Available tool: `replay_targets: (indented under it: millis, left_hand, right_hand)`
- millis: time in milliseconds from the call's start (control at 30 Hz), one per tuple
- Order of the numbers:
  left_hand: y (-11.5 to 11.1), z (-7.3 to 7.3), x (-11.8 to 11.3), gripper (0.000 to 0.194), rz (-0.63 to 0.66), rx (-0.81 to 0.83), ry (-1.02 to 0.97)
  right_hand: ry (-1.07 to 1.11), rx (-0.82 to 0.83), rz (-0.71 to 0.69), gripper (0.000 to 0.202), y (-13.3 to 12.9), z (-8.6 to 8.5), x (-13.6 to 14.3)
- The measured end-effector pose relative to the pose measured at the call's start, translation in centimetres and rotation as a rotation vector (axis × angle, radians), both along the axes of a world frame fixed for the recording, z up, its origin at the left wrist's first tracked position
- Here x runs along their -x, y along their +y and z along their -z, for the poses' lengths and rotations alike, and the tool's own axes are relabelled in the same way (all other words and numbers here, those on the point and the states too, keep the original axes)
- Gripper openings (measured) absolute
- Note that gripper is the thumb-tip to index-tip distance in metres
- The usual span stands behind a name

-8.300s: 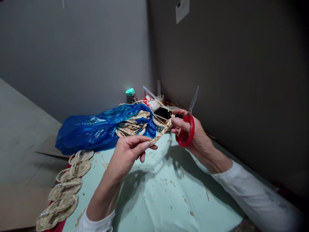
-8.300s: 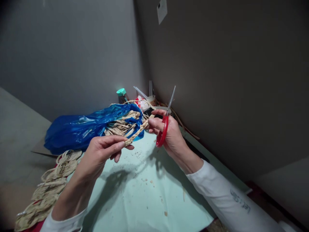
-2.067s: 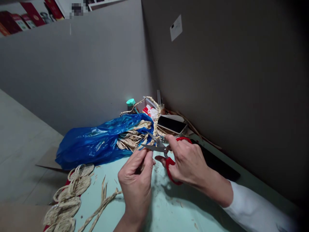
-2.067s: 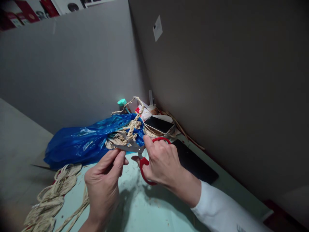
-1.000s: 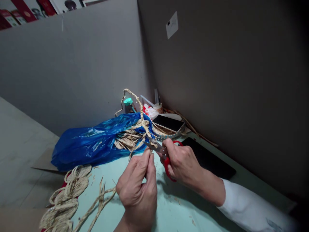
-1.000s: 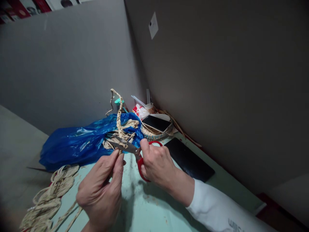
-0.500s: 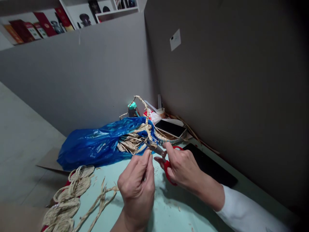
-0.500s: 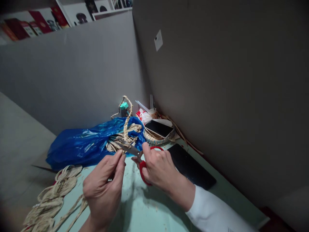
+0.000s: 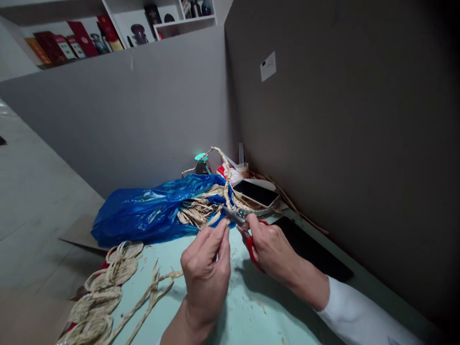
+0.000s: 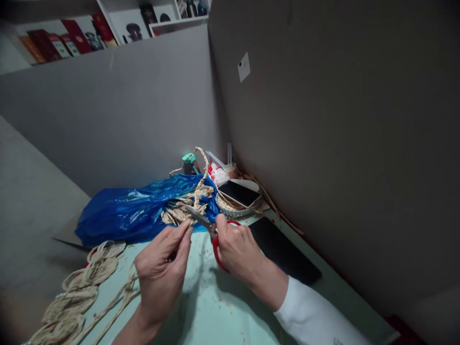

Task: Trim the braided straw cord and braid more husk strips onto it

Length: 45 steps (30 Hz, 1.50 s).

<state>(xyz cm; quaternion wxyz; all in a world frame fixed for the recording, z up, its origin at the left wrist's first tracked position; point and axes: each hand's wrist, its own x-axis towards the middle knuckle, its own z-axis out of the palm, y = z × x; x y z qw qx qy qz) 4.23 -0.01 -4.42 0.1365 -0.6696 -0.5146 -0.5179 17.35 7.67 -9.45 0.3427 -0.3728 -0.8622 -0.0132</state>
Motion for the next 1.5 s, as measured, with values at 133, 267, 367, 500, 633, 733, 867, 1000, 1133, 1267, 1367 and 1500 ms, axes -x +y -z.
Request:
replay_targets:
  millis: [133, 267, 367, 500, 633, 733, 867, 1000, 1133, 1267, 1367, 1500]
  left_hand:
    - [0.0, -0.5, 0.1, 0.021, -0.003, 0.063, -0.083]
    - [-0.3, -1.2, 0.1, 0.020, 0.054, 0.214, -0.287]
    - [-0.4, -1.6, 0.2, 0.025, 0.136, 0.401, -0.430]
    - [0.0, -1.6, 0.1, 0.034, 0.248, 0.678, -0.493]
    - [0.5, -1.6, 0.0, 0.031, 0.320, 0.803, -0.526]
    - [0.7, -1.6, -0.1, 0.020, 0.362, 0.791, -0.561]
    - [0.6, -1.2, 0.0, 0.029, 0.333, 0.737, -0.563]
    - [0.6, -0.6, 0.2, 0.027, 0.300, 0.714, -0.536]
    - [0.9, -0.2, 0.5, 0.027, 0.312, 0.725, -0.565]
    - [1.3, -0.5, 1.3, 0.025, 0.439, 0.869, -0.647]
    - [1.6, -1.1, 2.2, 0.015, 0.541, 0.938, -0.710]
    - [1.6, -1.8, 2.9, 0.014, 0.496, 0.860, -0.863]
  right_hand:
    - [0.194, 0.165, -0.095, 0.012, 0.3, -0.5, -0.2]
    - [0.737, 0.674, -0.201, 0.024, 0.8, -1.9, -0.4]
    - [1.096, 1.049, -0.438, 0.036, 1.4, -2.6, -0.6]
    - [1.321, 1.105, -0.538, 0.047, 1.9, -2.7, -0.9]
    - [1.320, 1.021, -0.510, 0.050, 1.5, -3.0, -1.0]
    - [1.232, 0.997, -0.558, 0.044, 0.7, -3.4, -0.9]
    - [1.189, 1.022, -0.625, 0.034, 0.0, -3.5, -0.6]
    - [1.182, 1.048, -0.668, 0.031, 0.0, -3.5, -0.6]
    - [1.150, 1.030, -0.590, 0.036, 0.1, -3.9, -0.8]
    - [1.124, 1.003, -0.516, 0.039, 0.5, -3.7, -0.8]
    - [1.081, 0.899, -0.426, 0.035, 1.0, -3.0, -0.9]
    - [0.740, 0.580, -0.163, 0.029, 1.3, -2.3, -1.1]
